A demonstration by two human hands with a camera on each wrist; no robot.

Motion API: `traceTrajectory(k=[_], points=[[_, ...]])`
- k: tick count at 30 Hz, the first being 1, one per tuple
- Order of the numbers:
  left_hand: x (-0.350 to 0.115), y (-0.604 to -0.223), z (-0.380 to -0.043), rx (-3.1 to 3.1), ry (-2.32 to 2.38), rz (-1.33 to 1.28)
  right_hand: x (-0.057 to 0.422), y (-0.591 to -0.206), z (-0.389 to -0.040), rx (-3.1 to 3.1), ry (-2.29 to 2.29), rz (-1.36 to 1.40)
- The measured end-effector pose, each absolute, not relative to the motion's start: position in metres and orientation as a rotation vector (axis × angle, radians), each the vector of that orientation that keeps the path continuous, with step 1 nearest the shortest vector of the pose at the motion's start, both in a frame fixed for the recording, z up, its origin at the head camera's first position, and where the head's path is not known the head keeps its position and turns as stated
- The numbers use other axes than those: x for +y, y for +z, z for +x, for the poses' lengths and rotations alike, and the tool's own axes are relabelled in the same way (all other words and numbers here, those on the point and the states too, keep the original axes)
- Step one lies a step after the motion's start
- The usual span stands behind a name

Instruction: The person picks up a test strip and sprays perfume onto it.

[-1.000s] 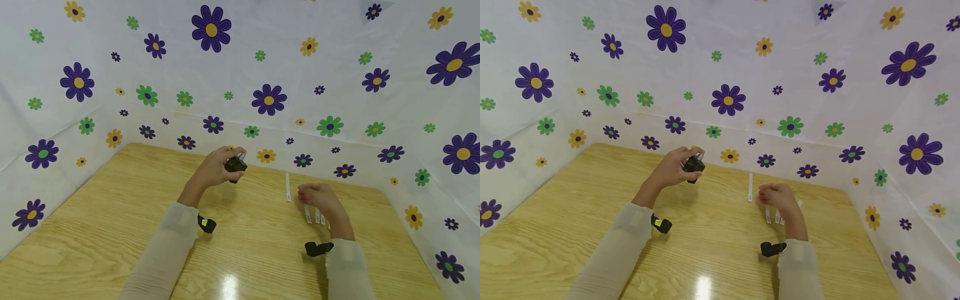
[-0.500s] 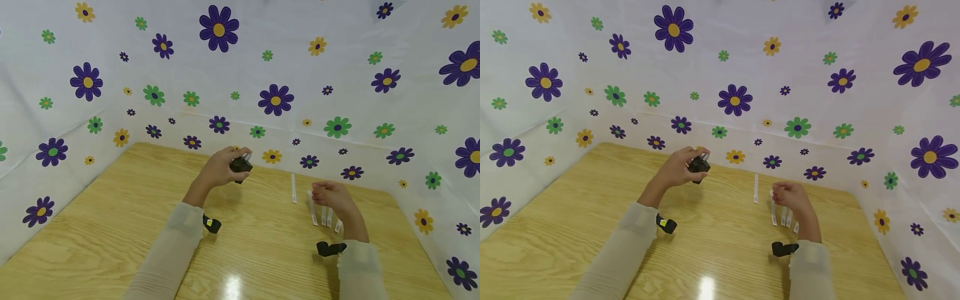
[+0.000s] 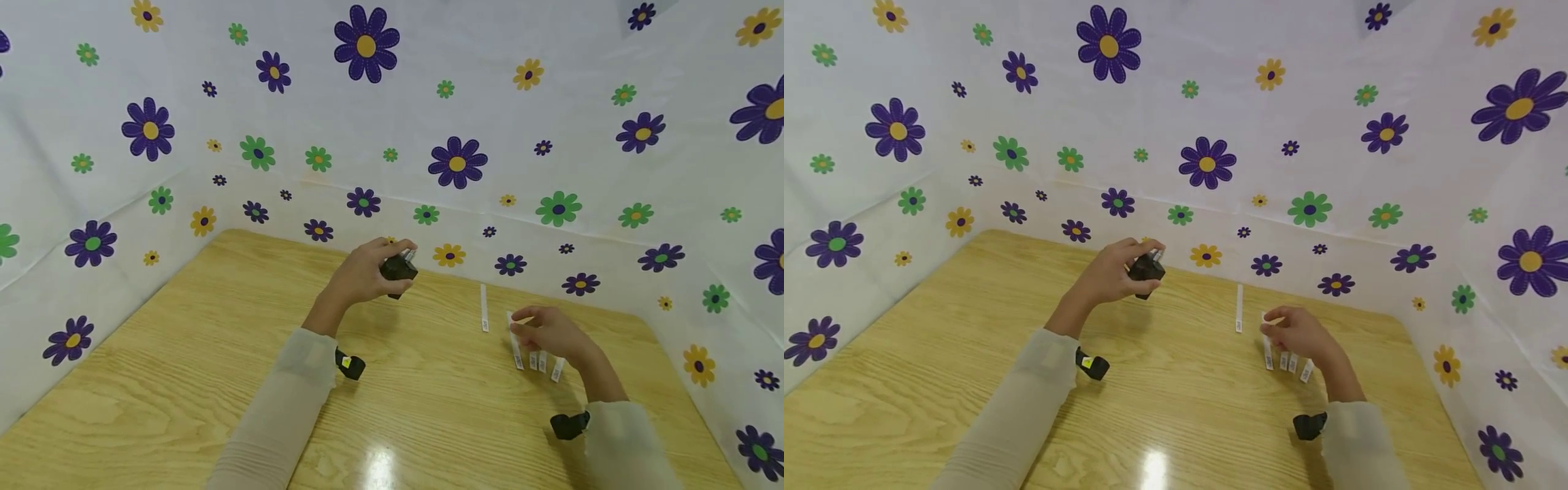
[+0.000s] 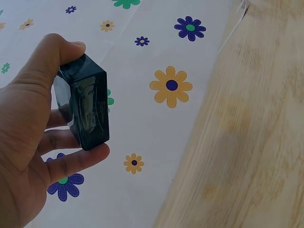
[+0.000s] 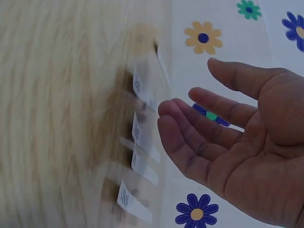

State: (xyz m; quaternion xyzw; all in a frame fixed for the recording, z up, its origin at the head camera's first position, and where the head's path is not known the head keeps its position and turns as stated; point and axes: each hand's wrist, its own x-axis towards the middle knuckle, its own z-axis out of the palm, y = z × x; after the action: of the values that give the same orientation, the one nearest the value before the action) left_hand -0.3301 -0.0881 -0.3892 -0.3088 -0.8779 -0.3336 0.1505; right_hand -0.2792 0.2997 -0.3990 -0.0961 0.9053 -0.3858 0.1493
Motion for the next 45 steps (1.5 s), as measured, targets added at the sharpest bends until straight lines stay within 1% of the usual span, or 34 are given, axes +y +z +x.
traceTrajectory(k=[7,17,29,45], points=[[-0.090,-0.385,-0.327,-2.534,-0.982,-0.873,0.297,-0.399,-0.271,2.607,-0.928,-0.410],[-0.091,-0.381,-0.327,-2.537,-1.004,-0.886,0.300,-0.410,-0.258,2.704,-0.802,-0.447],[-0.091,-0.381,-0.326,-2.532,-0.997,-0.884,0.289,-0.412,-0.252,2.773,-0.800,-0.322],[-0.092,-0.382,-0.328,-2.528,-1.008,-0.884,0.285,-0.412,-0.254,2.808,-0.774,-0.139]])
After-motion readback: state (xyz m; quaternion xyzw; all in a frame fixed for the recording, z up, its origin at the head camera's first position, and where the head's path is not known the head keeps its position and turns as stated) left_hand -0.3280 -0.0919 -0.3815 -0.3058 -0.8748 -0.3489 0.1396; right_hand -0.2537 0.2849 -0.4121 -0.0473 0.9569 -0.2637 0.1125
